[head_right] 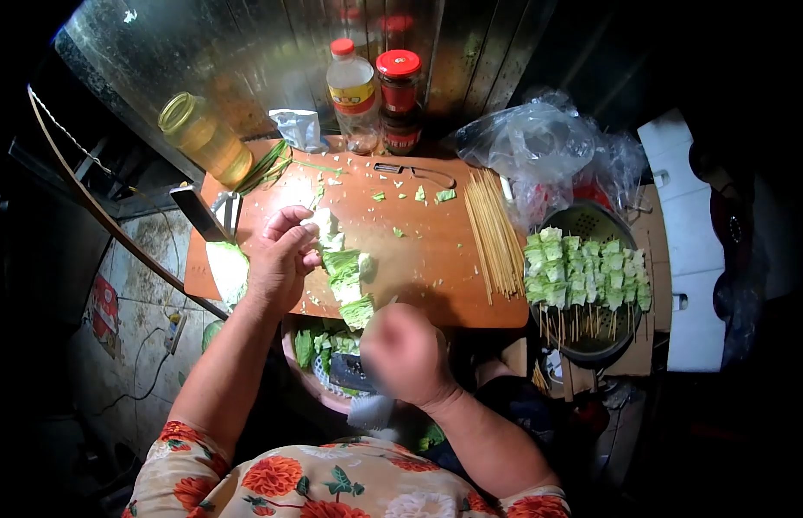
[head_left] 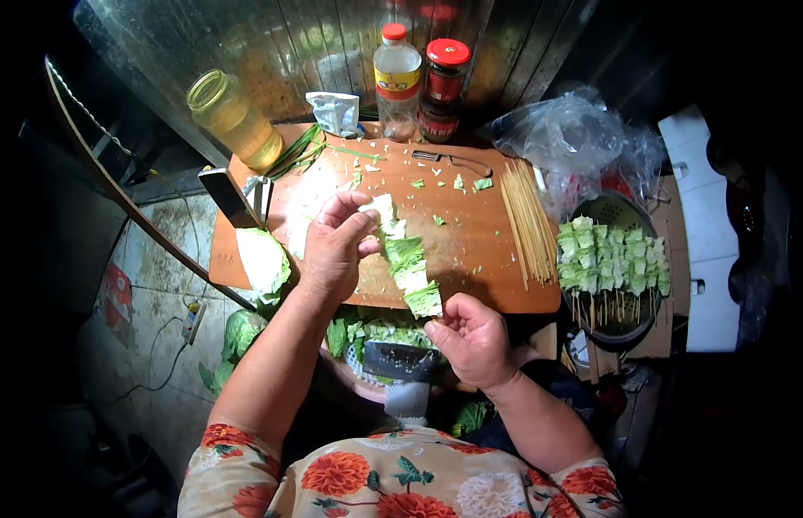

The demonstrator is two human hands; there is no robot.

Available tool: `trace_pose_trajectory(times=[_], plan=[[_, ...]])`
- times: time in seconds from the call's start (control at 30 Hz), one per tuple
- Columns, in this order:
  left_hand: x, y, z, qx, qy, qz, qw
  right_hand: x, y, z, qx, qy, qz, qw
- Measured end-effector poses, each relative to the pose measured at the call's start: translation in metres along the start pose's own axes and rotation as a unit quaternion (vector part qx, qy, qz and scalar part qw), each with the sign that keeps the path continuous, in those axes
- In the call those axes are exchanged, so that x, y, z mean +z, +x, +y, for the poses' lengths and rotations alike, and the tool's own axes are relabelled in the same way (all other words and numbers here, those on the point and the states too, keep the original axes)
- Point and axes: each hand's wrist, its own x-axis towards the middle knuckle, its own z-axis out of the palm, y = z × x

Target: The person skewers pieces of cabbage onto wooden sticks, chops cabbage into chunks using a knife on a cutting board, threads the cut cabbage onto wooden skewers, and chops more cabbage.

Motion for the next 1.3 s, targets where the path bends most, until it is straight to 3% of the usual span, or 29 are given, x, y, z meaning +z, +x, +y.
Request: trace_pose_trajectory(times=[0.07, 0.17, 0.27, 0.3, 0.33, 0.4, 0.47, 0.67, 0.73, 1.03, 1.3], plan=[[0.001, 0.001, -0.005, 0.005, -0.011, 0.016, 1.0, 0.001, 0.002, 0.001, -0.01, 0.004, -0.015, 1.0], [0.002, 0.004, -0.008, 0.023, -0.015, 0.052, 0.998, 0.007, 0.006, 0.006, 0.052, -0.014, 0.019, 0.998], [0.006, 0.007, -0.008, 0.047, -0.01, 0.097, 0.994, 0.008, 0.009, 0.013, 0.038, -0.014, -0.04, 0.998], [0.006, 0.008, -0.009, 0.052, -0.012, 0.122, 0.991, 0.009, 0.009, 0.008, 0.077, -0.011, -0.035, 0.996], [0.004, 0.008, -0.01, 0.055, -0.013, 0.122, 0.991, 0.01, 0.009, 0.004, 0.116, -0.008, -0.029, 0.993], [-0.001, 0.009, -0.015, 0.034, -0.026, 0.096, 0.994, 0.013, 0.009, -0.002, 0.093, 0.003, -0.031, 0.995], [0.01, 0.008, -0.023, 0.057, -0.078, 0.116, 0.989, 0.013, 0.008, -0.022, 0.198, 0.026, -0.063, 0.978], [0.014, 0.002, -0.034, 0.05, -0.048, 0.114, 0.991, 0.027, 0.008, -0.016, 0.071, -0.032, -0.01, 0.997], [0.007, 0.007, -0.041, 0.088, 0.014, 0.148, 0.985, 0.029, 0.01, -0.016, 0.082, -0.013, -0.011, 0.996], [0.011, 0.006, -0.032, 0.081, 0.069, 0.164, 0.981, 0.038, 0.016, -0.014, 0.081, 0.088, -0.016, 0.993], [0.016, 0.004, -0.027, 0.064, 0.041, 0.163, 0.984, 0.043, 0.02, -0.022, 0.113, 0.13, -0.004, 0.985]])
